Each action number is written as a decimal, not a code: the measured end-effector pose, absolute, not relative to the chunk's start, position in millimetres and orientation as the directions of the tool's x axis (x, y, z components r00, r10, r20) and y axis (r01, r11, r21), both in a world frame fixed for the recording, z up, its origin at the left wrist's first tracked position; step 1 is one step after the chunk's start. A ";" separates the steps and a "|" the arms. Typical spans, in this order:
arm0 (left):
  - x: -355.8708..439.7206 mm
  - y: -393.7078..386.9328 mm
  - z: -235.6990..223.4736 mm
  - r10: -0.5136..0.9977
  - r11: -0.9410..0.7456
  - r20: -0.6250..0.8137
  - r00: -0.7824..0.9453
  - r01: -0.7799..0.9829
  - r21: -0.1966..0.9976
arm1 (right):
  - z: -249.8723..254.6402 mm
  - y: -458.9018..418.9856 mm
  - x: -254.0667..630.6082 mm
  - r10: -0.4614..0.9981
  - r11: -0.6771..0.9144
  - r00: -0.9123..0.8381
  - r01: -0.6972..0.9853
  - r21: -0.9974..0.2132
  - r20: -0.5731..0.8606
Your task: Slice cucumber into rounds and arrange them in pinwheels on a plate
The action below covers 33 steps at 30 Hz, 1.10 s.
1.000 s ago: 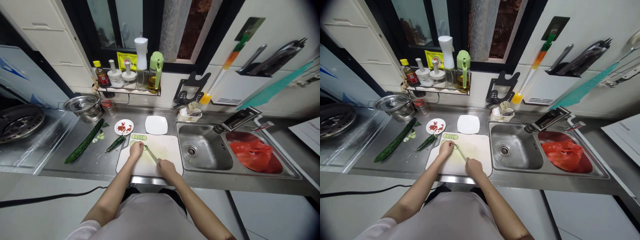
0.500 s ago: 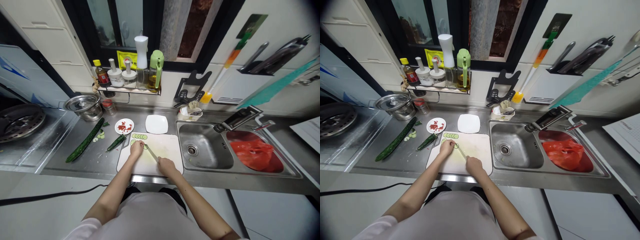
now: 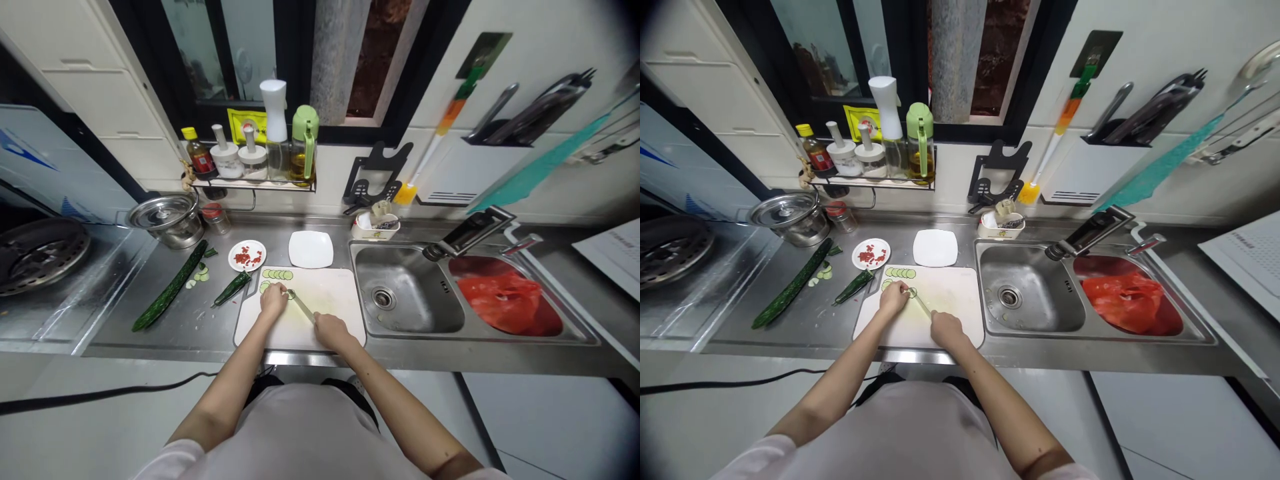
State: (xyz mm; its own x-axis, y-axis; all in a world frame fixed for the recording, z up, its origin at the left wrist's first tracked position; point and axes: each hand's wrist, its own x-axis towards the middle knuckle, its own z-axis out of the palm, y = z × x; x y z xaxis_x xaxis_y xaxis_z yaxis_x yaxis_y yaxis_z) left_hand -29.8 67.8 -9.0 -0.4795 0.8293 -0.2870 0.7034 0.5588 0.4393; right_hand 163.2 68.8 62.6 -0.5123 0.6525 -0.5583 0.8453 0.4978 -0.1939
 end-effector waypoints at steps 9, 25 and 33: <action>-30.1 70.3 -7.3 0.824 0.567 -0.305 -0.478 0.697 0.439 | 67.8 61.0 171.1 0.636 0.505 -0.511 0.842 -0.189 -0.578; -30.6 73.8 -6.0 0.835 0.551 -0.351 -0.424 0.641 0.535 | 65.7 59.5 178.2 0.646 0.471 -0.490 0.859 -0.199 -0.585; -33.1 77.8 -1.6 0.845 0.533 -0.371 -0.385 0.658 0.532 | 66.2 60.8 178.4 0.646 0.485 -0.503 0.851 -0.200 -0.574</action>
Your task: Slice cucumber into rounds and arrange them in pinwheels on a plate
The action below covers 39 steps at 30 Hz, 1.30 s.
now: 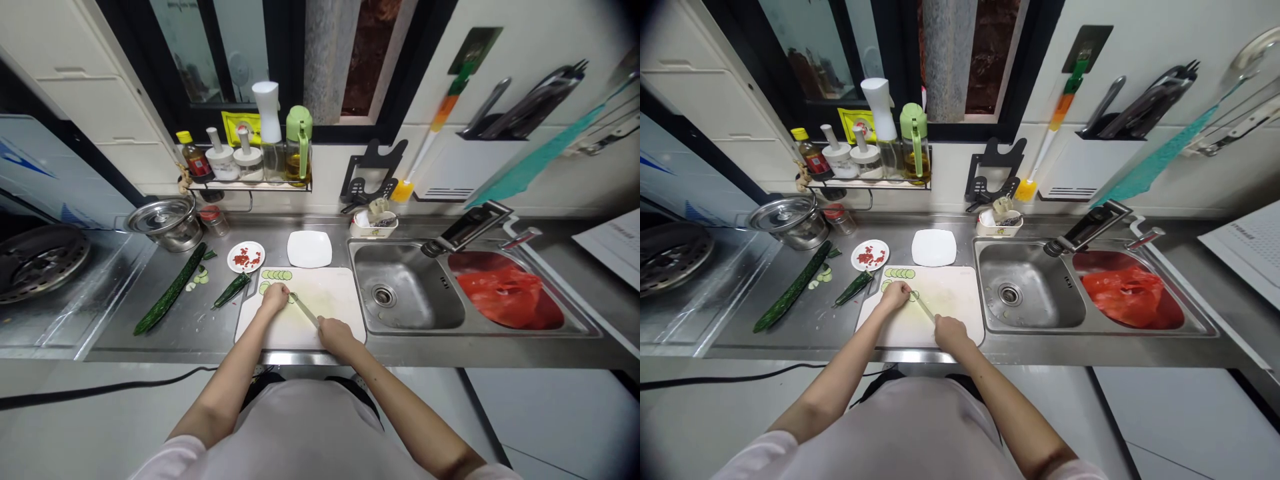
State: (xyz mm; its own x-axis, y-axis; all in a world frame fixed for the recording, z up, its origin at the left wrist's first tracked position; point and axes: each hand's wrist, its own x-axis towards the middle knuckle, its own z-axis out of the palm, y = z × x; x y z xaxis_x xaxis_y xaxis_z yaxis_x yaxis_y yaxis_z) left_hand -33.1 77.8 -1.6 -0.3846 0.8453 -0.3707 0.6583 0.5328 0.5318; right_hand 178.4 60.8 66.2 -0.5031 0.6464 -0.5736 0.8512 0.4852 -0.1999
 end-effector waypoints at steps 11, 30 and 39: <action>-35.5 77.9 -2.5 0.863 0.501 -0.364 -0.350 0.682 0.533 | 69.8 72.6 179.1 0.642 0.568 -0.551 0.809 -0.153 -0.532; -36.3 74.3 -7.7 0.880 0.474 -0.334 -0.339 0.680 0.560 | 72.4 65.4 185.3 0.668 0.547 -0.538 0.823 -0.151 -0.514; -32.4 69.8 -6.0 0.875 0.483 -0.323 -0.360 0.690 0.539 | 63.9 65.8 219.2 0.750 0.379 -0.434 0.900 -0.214 -0.500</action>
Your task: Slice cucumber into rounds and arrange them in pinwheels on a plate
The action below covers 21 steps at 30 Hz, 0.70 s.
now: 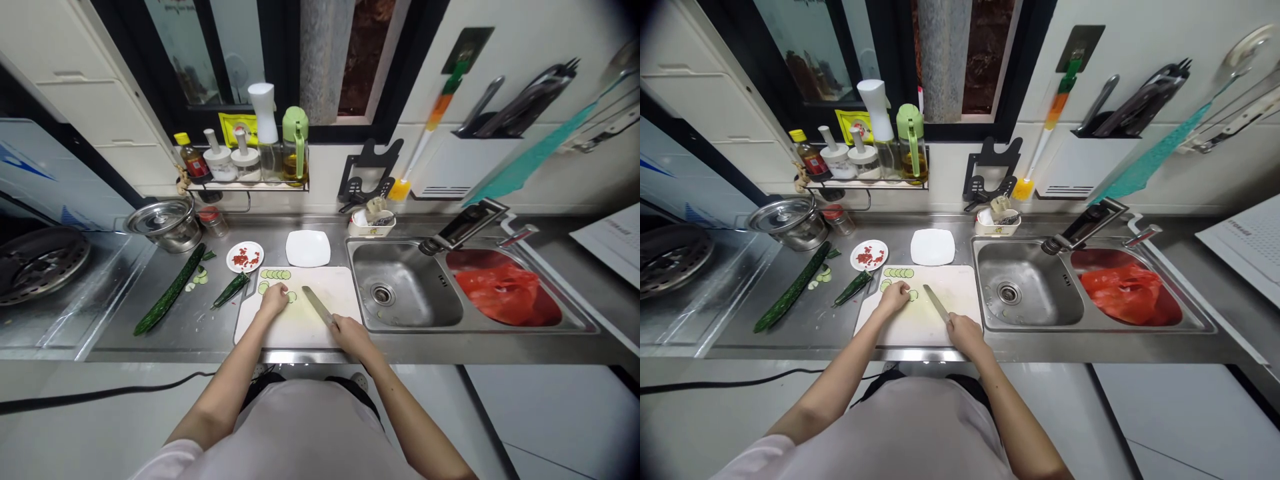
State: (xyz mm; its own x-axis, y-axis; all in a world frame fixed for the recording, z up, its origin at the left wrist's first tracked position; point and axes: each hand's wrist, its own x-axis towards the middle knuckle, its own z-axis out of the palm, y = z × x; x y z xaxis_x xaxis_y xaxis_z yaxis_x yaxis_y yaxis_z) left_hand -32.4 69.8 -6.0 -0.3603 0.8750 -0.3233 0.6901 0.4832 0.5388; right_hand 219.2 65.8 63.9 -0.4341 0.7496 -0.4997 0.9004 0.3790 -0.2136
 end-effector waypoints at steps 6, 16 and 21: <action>-24.2 68.9 -1.5 0.863 0.502 -0.329 -0.383 0.719 0.481 | 58.4 64.2 225.9 0.756 0.359 -0.416 0.909 -0.212 -0.506; -18.3 67.0 3.5 0.824 0.567 -0.335 -0.458 0.638 0.522 | 59.0 63.0 224.7 0.757 0.361 -0.422 0.906 -0.220 -0.498; -27.5 55.5 1.7 0.806 0.587 -0.362 -0.468 0.553 0.591 | 53.6 64.2 226.2 0.763 0.371 -0.429 0.903 -0.215 -0.484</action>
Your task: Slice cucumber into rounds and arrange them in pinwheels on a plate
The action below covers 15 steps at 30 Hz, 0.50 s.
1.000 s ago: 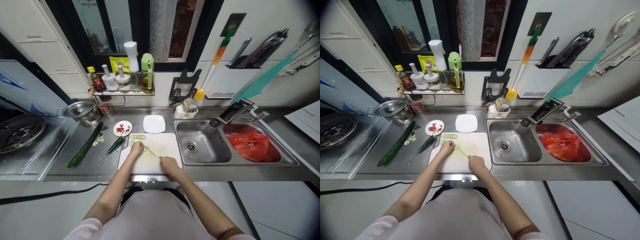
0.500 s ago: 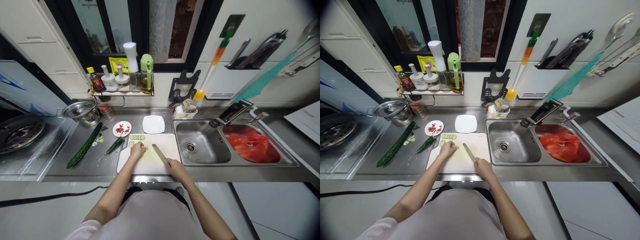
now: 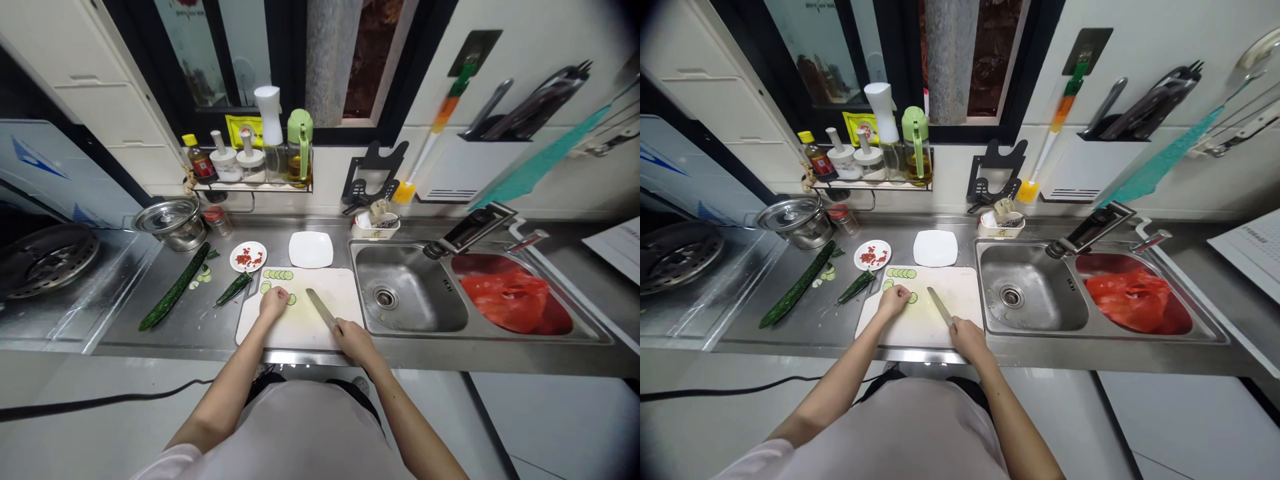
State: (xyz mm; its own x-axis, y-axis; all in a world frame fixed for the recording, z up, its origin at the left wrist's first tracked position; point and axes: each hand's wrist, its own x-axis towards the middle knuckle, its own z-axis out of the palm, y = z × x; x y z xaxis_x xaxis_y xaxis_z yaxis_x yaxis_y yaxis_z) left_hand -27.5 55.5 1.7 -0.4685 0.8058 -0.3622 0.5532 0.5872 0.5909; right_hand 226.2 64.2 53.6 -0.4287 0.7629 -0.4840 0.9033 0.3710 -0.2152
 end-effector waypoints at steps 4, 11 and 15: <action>-46.4 43.0 -3.1 0.763 0.636 -0.371 -0.529 0.511 0.578 | 54.6 64.0 226.5 0.758 0.374 -0.432 0.902 -0.216 -0.489; -86.2 33.5 -6.1 0.666 0.722 -0.371 -0.647 0.435 0.537 | 55.6 66.7 224.5 0.743 0.365 -0.421 0.906 -0.213 -0.520; -97.7 35.4 -4.6 0.638 0.740 -0.352 -0.685 0.417 0.528 | 54.3 68.3 222.4 0.744 0.376 -0.430 0.902 -0.211 -0.512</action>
